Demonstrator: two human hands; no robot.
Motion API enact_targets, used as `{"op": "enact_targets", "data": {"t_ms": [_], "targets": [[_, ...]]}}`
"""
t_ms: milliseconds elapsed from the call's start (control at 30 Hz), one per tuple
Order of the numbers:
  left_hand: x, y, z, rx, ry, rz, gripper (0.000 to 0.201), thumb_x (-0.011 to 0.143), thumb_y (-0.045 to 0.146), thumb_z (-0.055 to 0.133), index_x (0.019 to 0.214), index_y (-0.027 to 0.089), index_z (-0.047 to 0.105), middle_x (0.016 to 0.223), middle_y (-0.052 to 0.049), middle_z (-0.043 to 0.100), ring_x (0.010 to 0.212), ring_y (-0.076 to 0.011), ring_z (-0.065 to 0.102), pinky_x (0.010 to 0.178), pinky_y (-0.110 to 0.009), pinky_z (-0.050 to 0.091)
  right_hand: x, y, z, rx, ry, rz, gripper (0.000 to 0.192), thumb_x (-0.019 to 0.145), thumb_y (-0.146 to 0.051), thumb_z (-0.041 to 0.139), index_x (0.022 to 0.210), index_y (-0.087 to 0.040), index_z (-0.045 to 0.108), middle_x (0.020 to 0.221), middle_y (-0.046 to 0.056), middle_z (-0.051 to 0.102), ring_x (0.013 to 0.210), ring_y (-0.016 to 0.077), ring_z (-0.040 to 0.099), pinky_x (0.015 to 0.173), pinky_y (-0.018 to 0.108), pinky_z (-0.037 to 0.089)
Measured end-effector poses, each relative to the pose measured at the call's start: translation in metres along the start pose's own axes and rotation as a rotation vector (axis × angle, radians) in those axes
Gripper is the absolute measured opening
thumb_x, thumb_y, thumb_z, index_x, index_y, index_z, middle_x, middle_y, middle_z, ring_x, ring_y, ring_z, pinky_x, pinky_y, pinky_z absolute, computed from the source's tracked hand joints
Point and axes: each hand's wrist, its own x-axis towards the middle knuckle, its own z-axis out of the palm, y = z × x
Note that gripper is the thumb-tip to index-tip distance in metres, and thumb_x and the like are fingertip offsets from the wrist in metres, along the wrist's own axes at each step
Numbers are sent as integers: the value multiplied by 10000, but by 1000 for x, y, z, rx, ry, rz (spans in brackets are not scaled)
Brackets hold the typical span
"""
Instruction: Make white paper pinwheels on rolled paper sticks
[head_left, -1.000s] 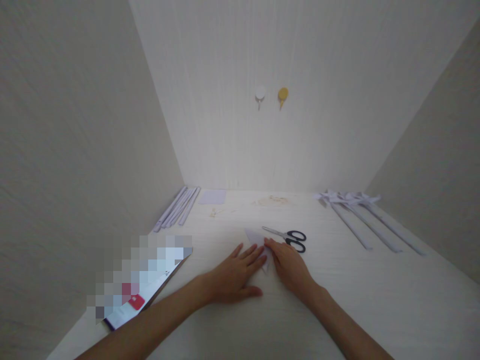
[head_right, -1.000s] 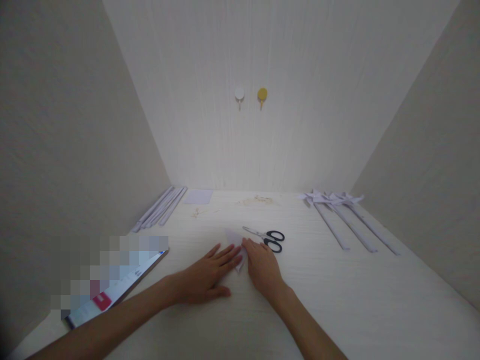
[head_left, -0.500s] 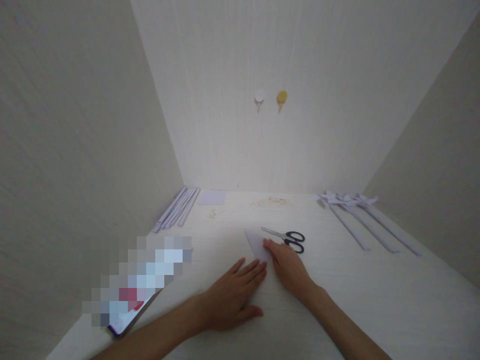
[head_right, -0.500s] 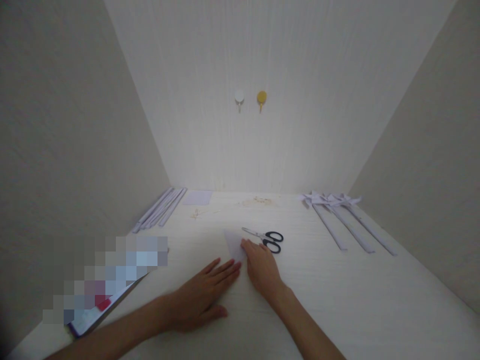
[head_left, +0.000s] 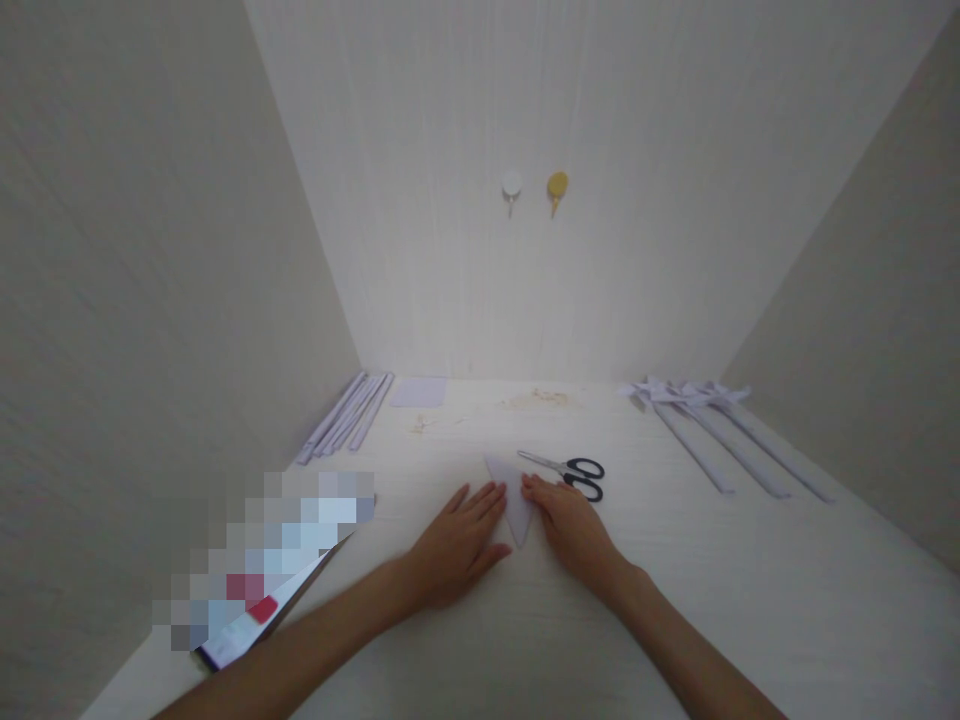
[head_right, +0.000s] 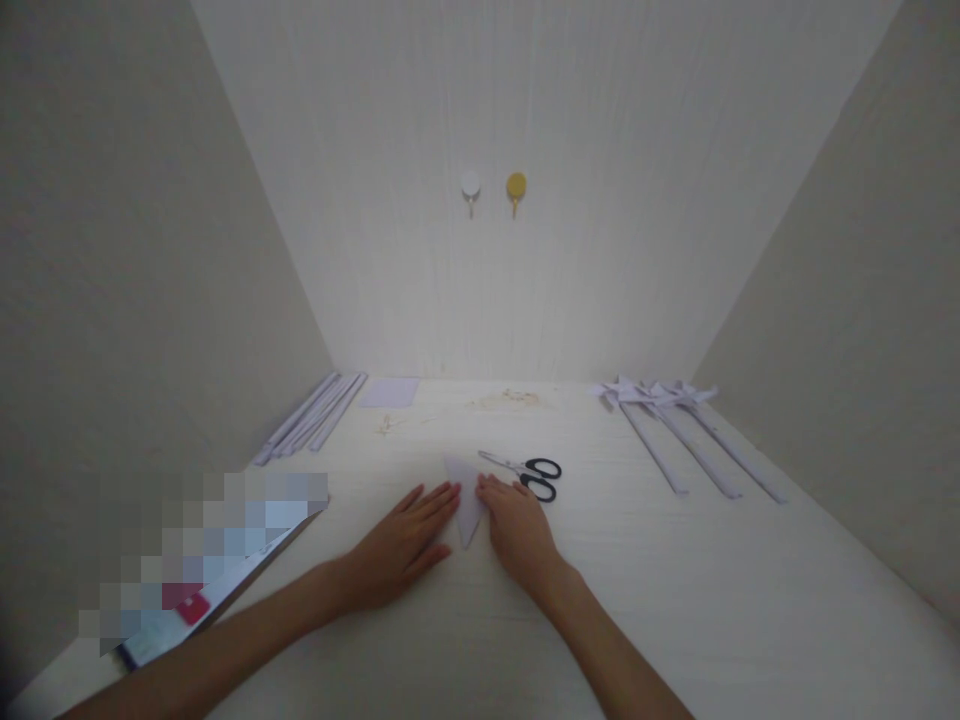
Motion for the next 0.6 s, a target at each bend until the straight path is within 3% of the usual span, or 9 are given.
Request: {"op": "enact_targets", "data": {"t_ms": [367, 600], "targets": [[28, -31, 6, 100, 75, -136, 555, 829, 438, 147, 1237, 96, 303, 1328, -120, 268, 1237, -205, 174, 992, -411, 146, 0, -1, -1, 2, -7, 2, 433, 716, -23, 317, 1081, -141, 517, 1191, 62, 483, 1106, 142, 418, 923, 336, 305], [37, -31, 8, 148, 78, -147, 542, 826, 421, 181, 1236, 83, 290, 1325, -148, 266, 1235, -214, 179, 987, -409, 140, 0, -5, -4, -36, -8, 15, 437, 720, -27, 309, 1085, -150, 517, 1193, 60, 481, 1107, 145, 416, 924, 328, 300]]}}
